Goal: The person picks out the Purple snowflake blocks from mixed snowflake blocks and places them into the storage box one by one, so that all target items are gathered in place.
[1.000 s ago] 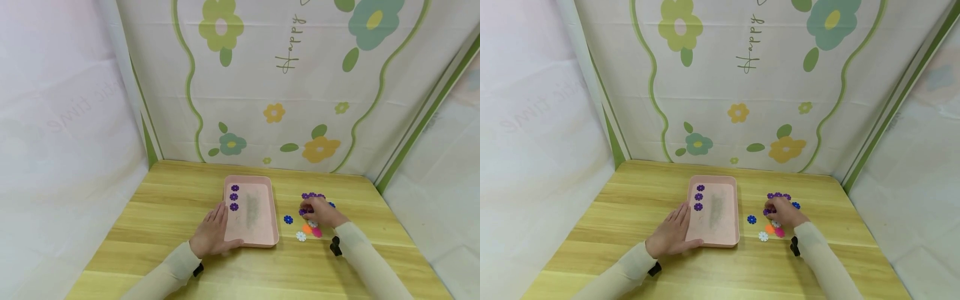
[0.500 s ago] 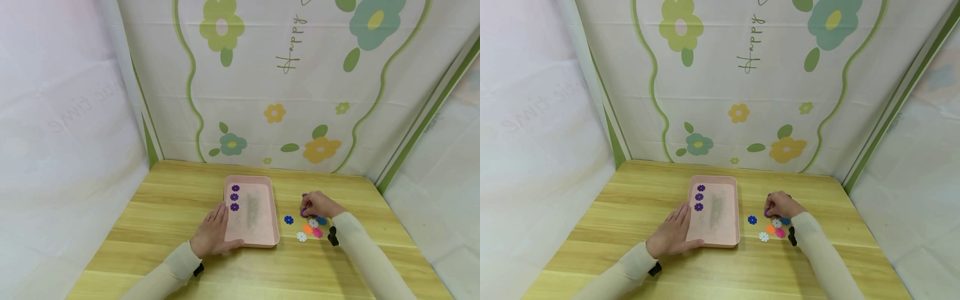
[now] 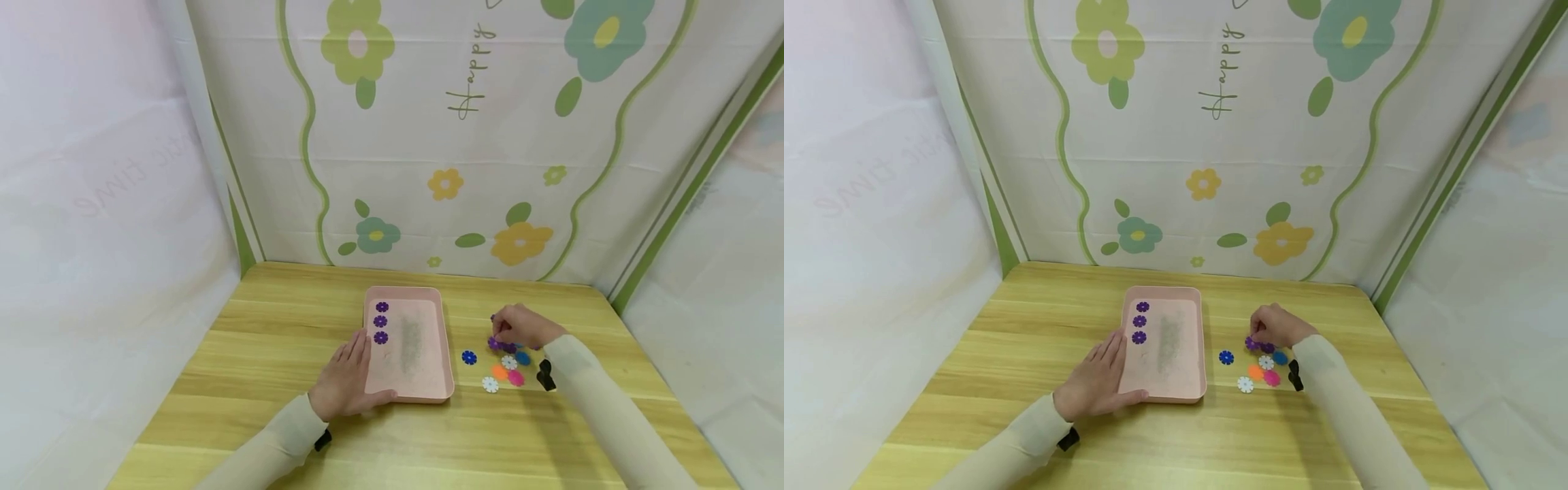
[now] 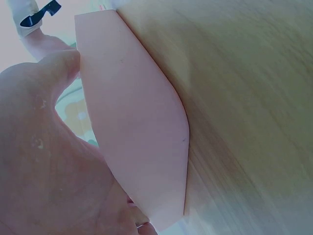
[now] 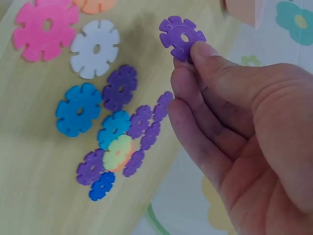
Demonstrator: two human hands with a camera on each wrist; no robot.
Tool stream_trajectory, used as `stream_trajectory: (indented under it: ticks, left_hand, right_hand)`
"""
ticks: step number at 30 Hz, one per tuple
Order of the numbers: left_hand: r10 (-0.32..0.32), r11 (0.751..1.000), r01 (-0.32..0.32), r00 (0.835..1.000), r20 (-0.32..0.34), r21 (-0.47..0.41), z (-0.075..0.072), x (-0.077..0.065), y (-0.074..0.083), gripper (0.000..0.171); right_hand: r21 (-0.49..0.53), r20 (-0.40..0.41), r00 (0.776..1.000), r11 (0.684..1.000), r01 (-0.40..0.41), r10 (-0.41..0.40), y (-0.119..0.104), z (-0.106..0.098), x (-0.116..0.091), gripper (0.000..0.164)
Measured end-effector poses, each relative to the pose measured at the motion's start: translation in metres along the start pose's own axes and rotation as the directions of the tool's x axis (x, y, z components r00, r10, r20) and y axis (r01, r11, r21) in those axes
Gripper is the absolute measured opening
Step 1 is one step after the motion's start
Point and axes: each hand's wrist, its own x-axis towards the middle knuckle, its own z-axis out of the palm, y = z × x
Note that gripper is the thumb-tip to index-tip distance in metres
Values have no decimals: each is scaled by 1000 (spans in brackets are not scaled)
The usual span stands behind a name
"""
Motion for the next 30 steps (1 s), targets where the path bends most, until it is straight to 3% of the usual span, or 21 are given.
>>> stream_trajectory:
  ticks: [10, 19, 30]
  left_hand:
    - [2, 1000, -2, 1000, -6, 14, 0, 0, 0, 120]
    - [-1, 1000, 1, 1000, -3, 3, -1, -1, 0, 120]
    - [4, 1000, -4, 1000, -9, 26, -1, -1, 0, 119]
  right_hand:
    - [0, -1, 1000, 1000, 7, -7, -19, -13, 6, 13]
    - [13, 28, 999, 999, 38, -39, -49, -19, 26, 13]
    - [59, 106, 984, 989, 137, -143, -102, -3, 63, 12]
